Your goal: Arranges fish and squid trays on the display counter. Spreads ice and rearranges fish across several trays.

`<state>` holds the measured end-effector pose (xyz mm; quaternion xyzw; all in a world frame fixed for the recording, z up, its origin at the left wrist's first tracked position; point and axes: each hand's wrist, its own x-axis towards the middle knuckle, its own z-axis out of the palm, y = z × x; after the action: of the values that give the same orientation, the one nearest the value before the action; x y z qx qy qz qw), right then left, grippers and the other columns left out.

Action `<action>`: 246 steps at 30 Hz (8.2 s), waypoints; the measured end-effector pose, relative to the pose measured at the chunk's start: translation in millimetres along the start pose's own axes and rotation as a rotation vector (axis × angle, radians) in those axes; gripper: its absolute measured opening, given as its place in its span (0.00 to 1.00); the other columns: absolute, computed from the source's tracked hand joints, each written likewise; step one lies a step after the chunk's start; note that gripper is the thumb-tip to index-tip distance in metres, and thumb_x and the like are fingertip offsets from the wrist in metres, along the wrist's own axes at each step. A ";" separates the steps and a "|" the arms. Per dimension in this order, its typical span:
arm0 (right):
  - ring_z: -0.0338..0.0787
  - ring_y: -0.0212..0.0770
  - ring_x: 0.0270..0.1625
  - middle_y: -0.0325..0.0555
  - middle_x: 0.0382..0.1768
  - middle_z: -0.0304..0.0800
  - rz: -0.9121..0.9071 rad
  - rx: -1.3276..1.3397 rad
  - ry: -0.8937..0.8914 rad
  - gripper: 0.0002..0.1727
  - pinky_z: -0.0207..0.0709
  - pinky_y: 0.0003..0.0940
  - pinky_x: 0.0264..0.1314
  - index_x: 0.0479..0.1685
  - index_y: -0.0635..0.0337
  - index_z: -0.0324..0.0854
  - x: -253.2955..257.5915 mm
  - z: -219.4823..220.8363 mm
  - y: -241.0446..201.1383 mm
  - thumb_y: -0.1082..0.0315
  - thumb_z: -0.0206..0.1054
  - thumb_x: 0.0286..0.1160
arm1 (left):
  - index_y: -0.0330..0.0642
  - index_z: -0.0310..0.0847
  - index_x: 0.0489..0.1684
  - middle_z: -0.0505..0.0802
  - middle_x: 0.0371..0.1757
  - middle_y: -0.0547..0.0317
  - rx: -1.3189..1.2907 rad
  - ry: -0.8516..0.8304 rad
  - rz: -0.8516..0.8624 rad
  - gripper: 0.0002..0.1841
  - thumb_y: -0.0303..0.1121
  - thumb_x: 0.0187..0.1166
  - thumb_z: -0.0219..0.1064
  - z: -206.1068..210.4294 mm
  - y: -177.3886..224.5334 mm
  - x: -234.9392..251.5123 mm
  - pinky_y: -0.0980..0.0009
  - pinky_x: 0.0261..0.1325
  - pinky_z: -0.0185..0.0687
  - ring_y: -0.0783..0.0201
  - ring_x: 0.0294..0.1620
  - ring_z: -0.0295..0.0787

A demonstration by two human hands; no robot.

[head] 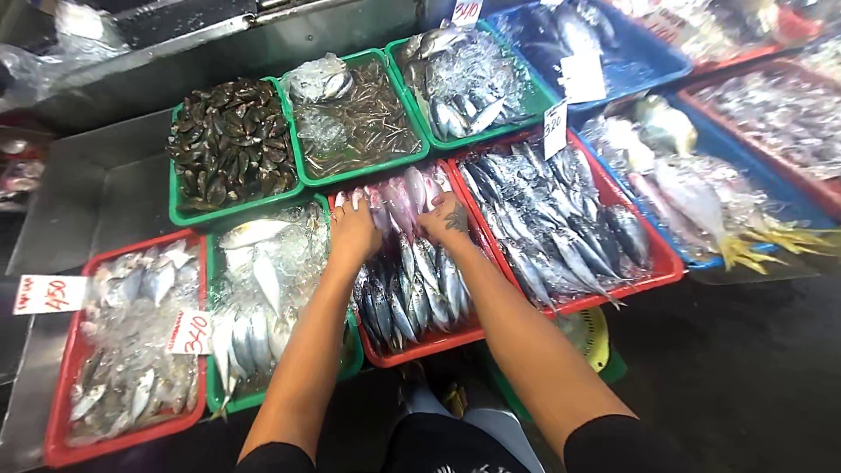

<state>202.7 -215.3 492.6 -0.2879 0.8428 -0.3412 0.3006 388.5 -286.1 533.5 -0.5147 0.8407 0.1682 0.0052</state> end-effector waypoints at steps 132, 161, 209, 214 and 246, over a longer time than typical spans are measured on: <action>0.77 0.40 0.17 0.41 0.17 0.73 0.534 1.247 0.218 0.11 0.82 0.41 0.26 0.29 0.52 0.67 -208.2 -68.0 78.2 0.61 0.56 0.78 | 0.35 0.64 0.67 0.86 0.37 0.40 -1.918 0.281 -1.067 0.20 0.20 0.79 0.64 52.9 67.4 -234.7 0.56 0.32 0.94 0.51 0.28 0.90; 0.80 0.41 0.18 0.41 0.16 0.74 0.486 1.267 0.191 0.12 0.84 0.43 0.28 0.27 0.52 0.68 -212.3 -82.0 54.2 0.60 0.55 0.79 | 0.33 0.65 0.64 0.86 0.34 0.42 -1.948 0.296 -0.999 0.17 0.21 0.81 0.63 28.0 67.5 -233.1 0.56 0.31 0.94 0.52 0.26 0.90; 0.81 0.41 0.20 0.41 0.17 0.75 0.444 1.287 0.158 0.12 0.85 0.44 0.32 0.27 0.52 0.69 -214.9 -94.5 37.1 0.59 0.55 0.78 | 0.33 0.66 0.62 0.85 0.33 0.43 -2.006 0.329 -0.943 0.16 0.20 0.80 0.63 8.9 70.5 -231.6 0.55 0.31 0.94 0.53 0.25 0.89; 0.81 0.41 0.20 0.41 0.17 0.75 0.451 1.279 0.164 0.11 0.85 0.45 0.32 0.29 0.52 0.69 -215.3 -95.8 34.2 0.59 0.56 0.78 | 0.33 0.66 0.62 0.85 0.33 0.43 -2.013 0.325 -0.937 0.15 0.20 0.80 0.63 5.8 70.6 -231.6 0.54 0.32 0.94 0.52 0.25 0.89; 0.81 0.42 0.21 0.42 0.19 0.75 0.460 1.283 0.169 0.11 0.84 0.47 0.33 0.31 0.52 0.69 -214.2 -102.5 24.9 0.58 0.56 0.78 | 0.34 0.66 0.62 0.85 0.35 0.43 -2.040 0.336 -0.911 0.16 0.20 0.80 0.63 -1.9 71.4 -230.7 0.53 0.34 0.94 0.52 0.27 0.89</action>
<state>263.7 -11.2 600.5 0.1608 0.5343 -0.7216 0.4098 435.4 -57.9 597.0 -0.5531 0.0347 0.6870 -0.4699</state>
